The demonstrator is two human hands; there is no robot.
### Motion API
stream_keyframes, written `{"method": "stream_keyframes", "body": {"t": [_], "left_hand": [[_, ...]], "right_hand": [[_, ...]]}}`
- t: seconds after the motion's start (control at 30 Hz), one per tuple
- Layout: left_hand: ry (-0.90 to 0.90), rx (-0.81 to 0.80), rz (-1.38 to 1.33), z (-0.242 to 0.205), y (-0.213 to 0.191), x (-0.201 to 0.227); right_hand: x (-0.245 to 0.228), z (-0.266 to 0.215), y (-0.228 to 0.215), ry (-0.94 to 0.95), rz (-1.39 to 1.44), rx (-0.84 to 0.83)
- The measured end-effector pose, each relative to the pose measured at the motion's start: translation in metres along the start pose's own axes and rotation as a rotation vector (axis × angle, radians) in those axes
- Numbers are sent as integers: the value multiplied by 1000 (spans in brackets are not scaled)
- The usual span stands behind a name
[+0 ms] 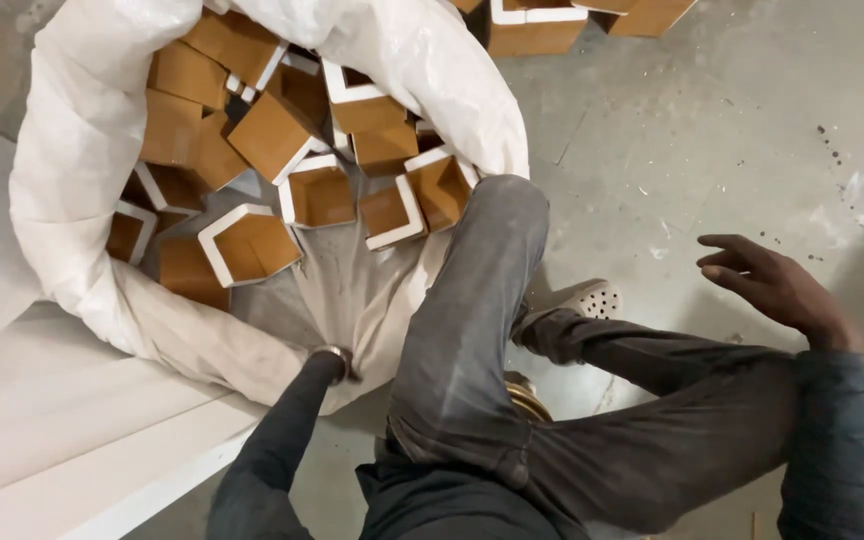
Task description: Applying tape and assembling foam corner protectors for packaging.
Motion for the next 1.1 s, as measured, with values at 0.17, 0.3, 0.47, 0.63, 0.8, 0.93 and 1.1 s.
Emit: {"method": "stream_keyframes", "body": {"t": [0.17,0.3,0.47,0.63,0.8,0.93,1.1], "left_hand": [[-11,798,-466,-11,-163,-6],[-54,1267,-685,-33,-292,1],[-24,1109,-777,85,-354,13],[-239,976,-900,95,-357,13],[-174,899,-714,23,-340,24],[-162,902,-610,41,-322,18],[-39,1256,-944,13,-290,-24]], "right_hand": [[28,8,1,57,-93,13],[27,4,-3,101,-128,48],[45,4,-5,135,-84,68],[72,11,-3,183,-12,57],[69,14,1,203,-37,-20],[59,15,2,90,-31,-10],[47,5,-6,76,-57,33]]}}
Point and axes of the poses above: each hand's wrist, its own z-axis towards the middle knuckle, its own y-axis out of the palm, x = y × z, the point moved 7 cm from there along z, towards the middle knuckle, and after that the axes turned 7 degrees about z, right-handed, at the moved point
